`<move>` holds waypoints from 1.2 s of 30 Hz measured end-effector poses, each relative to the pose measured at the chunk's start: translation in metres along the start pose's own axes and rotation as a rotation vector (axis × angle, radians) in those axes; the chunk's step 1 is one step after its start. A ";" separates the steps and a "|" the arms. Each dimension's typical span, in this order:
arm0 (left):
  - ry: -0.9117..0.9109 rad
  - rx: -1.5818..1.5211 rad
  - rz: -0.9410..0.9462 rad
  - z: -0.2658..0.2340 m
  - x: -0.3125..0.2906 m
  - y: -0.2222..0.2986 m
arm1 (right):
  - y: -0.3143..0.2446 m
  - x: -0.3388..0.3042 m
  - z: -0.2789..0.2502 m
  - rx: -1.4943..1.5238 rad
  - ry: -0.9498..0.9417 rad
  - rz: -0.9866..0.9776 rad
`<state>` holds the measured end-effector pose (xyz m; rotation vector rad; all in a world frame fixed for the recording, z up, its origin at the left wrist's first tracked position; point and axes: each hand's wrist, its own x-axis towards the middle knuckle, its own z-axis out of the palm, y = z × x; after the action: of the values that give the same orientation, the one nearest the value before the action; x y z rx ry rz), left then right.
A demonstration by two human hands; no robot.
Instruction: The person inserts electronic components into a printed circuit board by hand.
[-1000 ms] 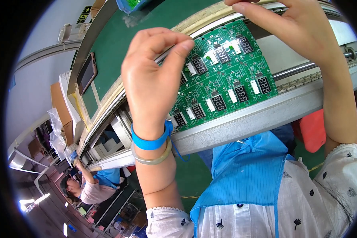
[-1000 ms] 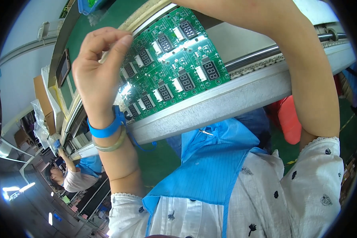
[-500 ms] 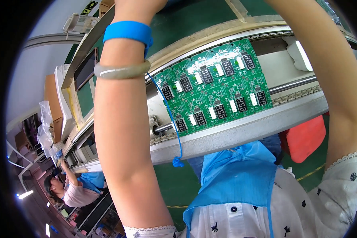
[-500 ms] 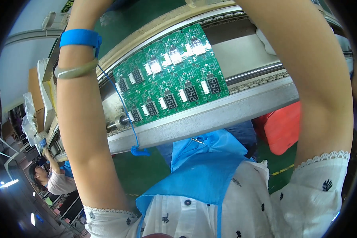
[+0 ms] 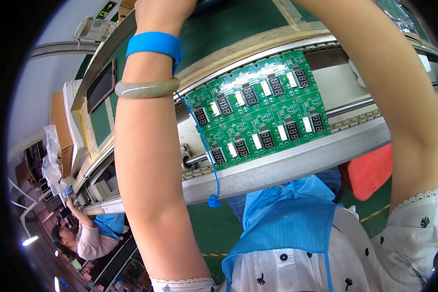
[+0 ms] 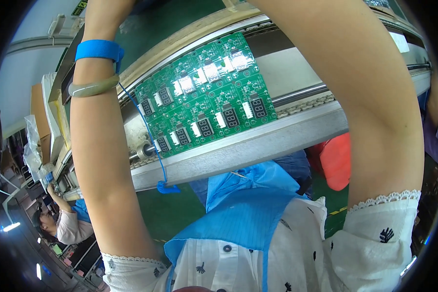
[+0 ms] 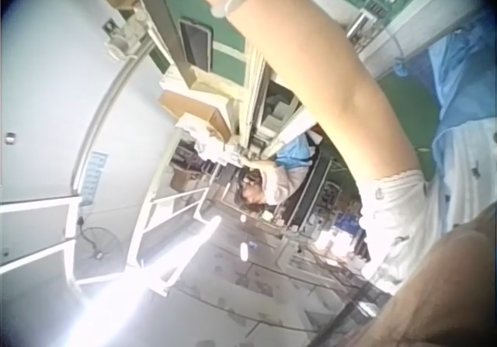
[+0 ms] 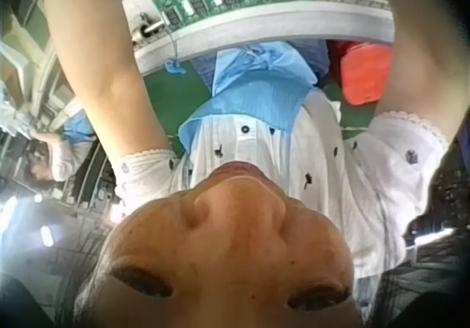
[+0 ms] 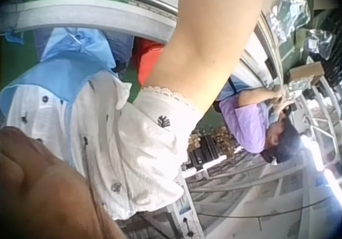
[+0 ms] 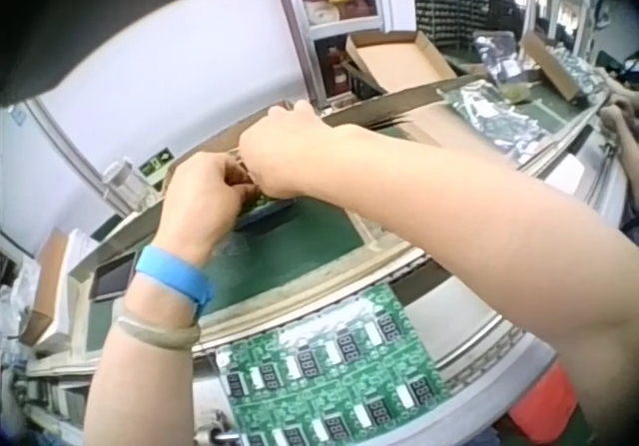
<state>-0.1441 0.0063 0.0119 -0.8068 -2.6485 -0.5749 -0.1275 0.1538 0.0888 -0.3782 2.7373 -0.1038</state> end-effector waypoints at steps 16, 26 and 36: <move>0.107 -0.157 -0.082 0.000 -0.006 0.007 | -0.002 -0.003 0.029 0.029 0.207 0.045; 0.172 -0.233 -0.112 0.003 -0.008 -0.001 | 0.047 -0.044 0.090 0.797 0.710 -0.190; 0.116 -0.607 -0.229 -0.029 -0.048 0.048 | 0.093 -0.127 0.159 1.307 0.375 -0.226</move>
<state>-0.0735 0.0076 0.0311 -0.5872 -2.4863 -1.4812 0.0227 0.2751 -0.0247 -0.2604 2.2686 -1.9984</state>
